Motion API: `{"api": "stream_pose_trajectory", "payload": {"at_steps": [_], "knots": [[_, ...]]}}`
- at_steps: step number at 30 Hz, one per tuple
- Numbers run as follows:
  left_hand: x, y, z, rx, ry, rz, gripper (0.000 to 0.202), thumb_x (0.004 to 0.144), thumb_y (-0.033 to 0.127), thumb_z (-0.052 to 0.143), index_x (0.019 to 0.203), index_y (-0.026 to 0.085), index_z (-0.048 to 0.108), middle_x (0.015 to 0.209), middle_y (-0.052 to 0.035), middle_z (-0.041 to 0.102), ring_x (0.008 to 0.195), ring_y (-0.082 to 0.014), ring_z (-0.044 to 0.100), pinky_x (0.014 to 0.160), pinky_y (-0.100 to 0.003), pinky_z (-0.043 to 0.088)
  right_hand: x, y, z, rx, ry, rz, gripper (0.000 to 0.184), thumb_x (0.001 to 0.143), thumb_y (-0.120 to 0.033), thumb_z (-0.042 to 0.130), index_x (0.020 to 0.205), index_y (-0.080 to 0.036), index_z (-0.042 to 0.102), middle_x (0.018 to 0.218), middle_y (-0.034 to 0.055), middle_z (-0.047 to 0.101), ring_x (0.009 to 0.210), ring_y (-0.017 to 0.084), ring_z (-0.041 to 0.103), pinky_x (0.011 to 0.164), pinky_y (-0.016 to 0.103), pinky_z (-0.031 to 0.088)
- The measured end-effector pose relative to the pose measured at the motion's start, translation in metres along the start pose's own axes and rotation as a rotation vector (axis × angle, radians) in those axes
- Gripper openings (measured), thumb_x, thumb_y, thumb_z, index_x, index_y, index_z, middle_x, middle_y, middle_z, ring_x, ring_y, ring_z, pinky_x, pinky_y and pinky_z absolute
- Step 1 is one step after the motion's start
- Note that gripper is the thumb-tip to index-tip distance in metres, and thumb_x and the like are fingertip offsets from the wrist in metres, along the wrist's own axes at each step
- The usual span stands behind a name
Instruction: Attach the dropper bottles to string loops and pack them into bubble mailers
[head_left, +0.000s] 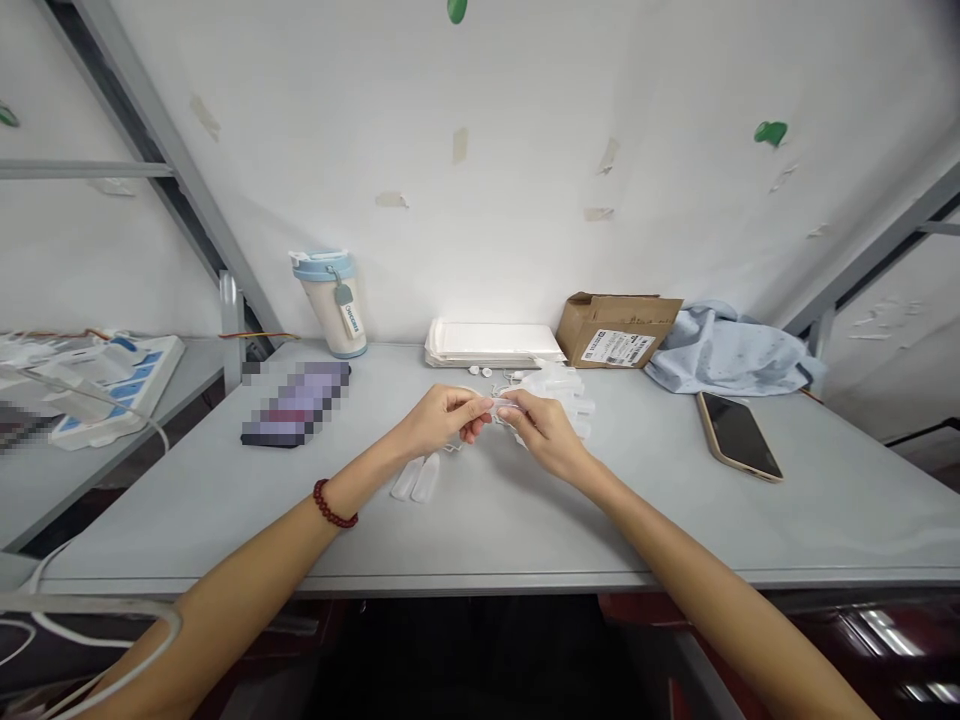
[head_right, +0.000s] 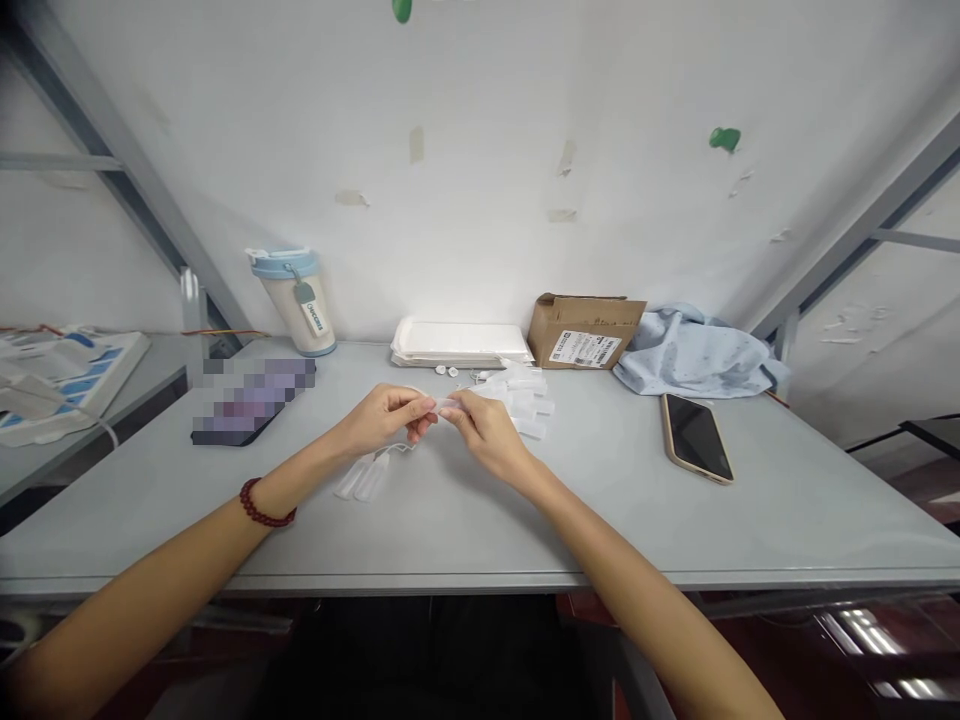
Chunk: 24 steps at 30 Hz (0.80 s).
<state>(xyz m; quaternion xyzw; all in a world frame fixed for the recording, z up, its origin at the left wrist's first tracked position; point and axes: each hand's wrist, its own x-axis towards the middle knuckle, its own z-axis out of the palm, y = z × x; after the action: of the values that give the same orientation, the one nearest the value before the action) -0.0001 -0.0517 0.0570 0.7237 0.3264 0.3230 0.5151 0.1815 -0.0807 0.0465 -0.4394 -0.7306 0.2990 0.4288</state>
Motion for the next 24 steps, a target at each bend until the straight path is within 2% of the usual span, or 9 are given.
{"api": "stream_pose_trajectory", "payload": {"at_steps": [5, 11, 13, 16, 20, 24], "knots": [[-0.001, 0.002, 0.001, 0.122, -0.004, 0.044, 0.037, 0.085, 0.041, 0.051, 0.063, 0.012, 0.059, 0.059, -0.0011, 0.057, 0.055, -0.0106, 0.054, 0.053, -0.021, 0.042, 0.001, -0.003, -0.002, 0.066, -0.055, 0.110, 0.034, 0.086, -0.047, 0.044, 0.070, -0.019, 0.055, 0.051, -0.0049, 0.042, 0.048, 0.010, 0.037, 0.049, 0.024, 0.028], [-0.001, 0.000, 0.002, 0.285, -0.002, 0.088, 0.037, 0.087, 0.038, 0.047, 0.062, 0.014, 0.058, 0.061, -0.0014, 0.058, 0.059, -0.0120, 0.055, 0.057, -0.021, 0.041, 0.004, -0.004, -0.006, 0.202, -0.139, 0.235, 0.045, 0.083, -0.053, 0.047, 0.053, -0.020, 0.036, 0.040, -0.0075, 0.032, 0.039, 0.006, 0.027, 0.042, 0.023, 0.023], [-0.001, -0.001, 0.003, 0.359, 0.000, 0.119, 0.036, 0.088, 0.036, 0.045, 0.063, 0.014, 0.058, 0.062, -0.0011, 0.058, 0.059, -0.0117, 0.054, 0.056, -0.021, 0.039, 0.005, -0.002, -0.006, 0.259, -0.181, 0.288, 0.045, 0.082, -0.055, 0.047, 0.055, -0.020, 0.040, 0.039, -0.0088, 0.027, 0.037, 0.006, 0.022, 0.039, 0.022, 0.020], [-0.001, -0.002, 0.004, 0.510, 0.021, 0.235, 0.033, 0.089, 0.030, 0.044, 0.064, 0.014, 0.057, 0.061, 0.0002, 0.057, 0.055, -0.0103, 0.049, 0.056, -0.021, 0.036, 0.005, 0.002, -0.008, 0.335, -0.232, 0.377, 0.045, 0.081, -0.058, 0.046, 0.062, -0.018, 0.050, 0.041, -0.0108, 0.020, 0.034, 0.005, 0.019, 0.035, 0.021, 0.019], [0.000, -0.009, 0.005, 0.697, 0.058, 0.402, 0.026, 0.089, 0.023, 0.044, 0.069, 0.015, 0.056, 0.061, 0.0013, 0.054, 0.052, -0.0098, 0.042, 0.054, -0.022, 0.032, 0.006, 0.004, -0.011, 0.375, -0.278, 0.465, 0.046, 0.080, -0.060, 0.046, 0.065, -0.017, 0.052, 0.040, -0.0119, 0.018, 0.032, 0.005, 0.017, 0.031, 0.020, 0.020], [0.003, -0.014, 0.004, 0.753, 0.064, 0.425, 0.024, 0.090, 0.023, 0.044, 0.072, 0.015, 0.058, 0.060, 0.0014, 0.054, 0.051, -0.0101, 0.042, 0.054, -0.023, 0.032, 0.007, 0.003, -0.012, 0.341, -0.296, 0.486, 0.046, 0.080, -0.059, 0.045, 0.068, -0.016, 0.054, 0.040, -0.0122, 0.017, 0.031, 0.005, 0.016, 0.030, 0.020, 0.023]]}}
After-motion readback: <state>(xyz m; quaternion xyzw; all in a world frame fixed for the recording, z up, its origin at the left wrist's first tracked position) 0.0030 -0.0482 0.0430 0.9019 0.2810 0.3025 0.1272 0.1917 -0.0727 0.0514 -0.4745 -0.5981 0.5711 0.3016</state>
